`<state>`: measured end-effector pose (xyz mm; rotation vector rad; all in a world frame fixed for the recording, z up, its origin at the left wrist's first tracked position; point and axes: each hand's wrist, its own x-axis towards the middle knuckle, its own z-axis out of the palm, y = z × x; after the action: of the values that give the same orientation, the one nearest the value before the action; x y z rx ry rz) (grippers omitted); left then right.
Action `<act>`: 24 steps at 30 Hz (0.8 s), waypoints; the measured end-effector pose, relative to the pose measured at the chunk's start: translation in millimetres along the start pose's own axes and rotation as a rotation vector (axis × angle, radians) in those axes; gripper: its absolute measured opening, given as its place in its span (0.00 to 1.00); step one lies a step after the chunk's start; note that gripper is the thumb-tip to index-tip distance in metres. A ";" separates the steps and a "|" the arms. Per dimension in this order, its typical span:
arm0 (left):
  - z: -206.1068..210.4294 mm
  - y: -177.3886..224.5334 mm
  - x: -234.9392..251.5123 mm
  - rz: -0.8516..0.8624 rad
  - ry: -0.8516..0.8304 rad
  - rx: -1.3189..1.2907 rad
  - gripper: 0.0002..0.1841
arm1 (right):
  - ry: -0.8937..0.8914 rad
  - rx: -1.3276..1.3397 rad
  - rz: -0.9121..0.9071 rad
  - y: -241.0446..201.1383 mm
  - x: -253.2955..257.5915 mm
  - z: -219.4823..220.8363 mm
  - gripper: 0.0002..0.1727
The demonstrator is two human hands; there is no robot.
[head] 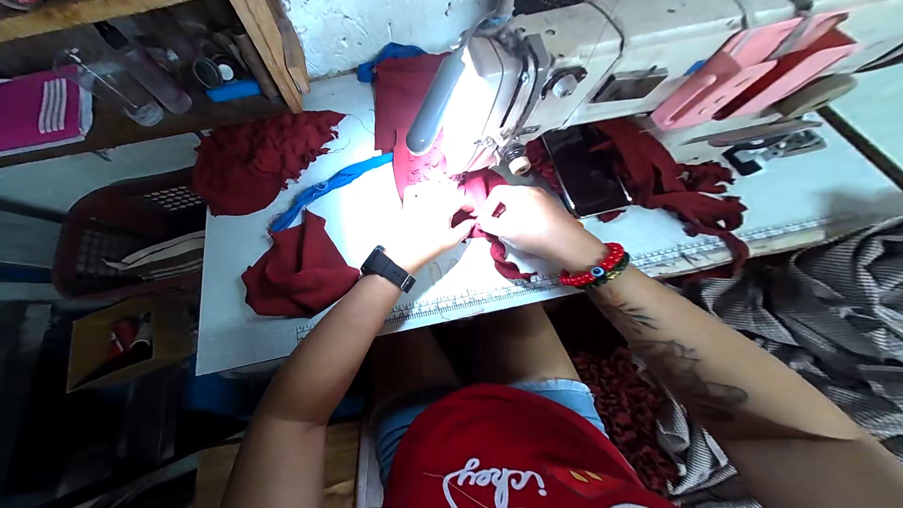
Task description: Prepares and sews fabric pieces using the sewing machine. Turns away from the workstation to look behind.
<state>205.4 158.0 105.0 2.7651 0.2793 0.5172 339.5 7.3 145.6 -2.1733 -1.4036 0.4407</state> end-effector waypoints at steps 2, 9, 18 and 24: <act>4.9 0.7 0.9 -0.003 0.048 -0.002 0.12 | -0.038 0.059 0.022 -1.2 2.3 -5.1 0.08; 7.2 -3.0 0.1 0.007 0.123 -0.038 0.11 | -0.081 0.123 0.012 14.8 22.3 -3.4 0.07; 7.3 -5.3 -2.0 -0.010 0.098 -0.089 0.11 | 0.140 0.075 -0.059 5.8 1.8 20.6 0.08; -7.6 -6.3 -7.7 0.068 0.073 -0.128 0.09 | 0.164 -0.377 -0.320 -4.0 -32.1 44.4 0.09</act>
<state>194.7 164.0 107.2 2.6427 0.1632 0.6312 300.1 -9.9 111.5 -2.1438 -1.8106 -0.1278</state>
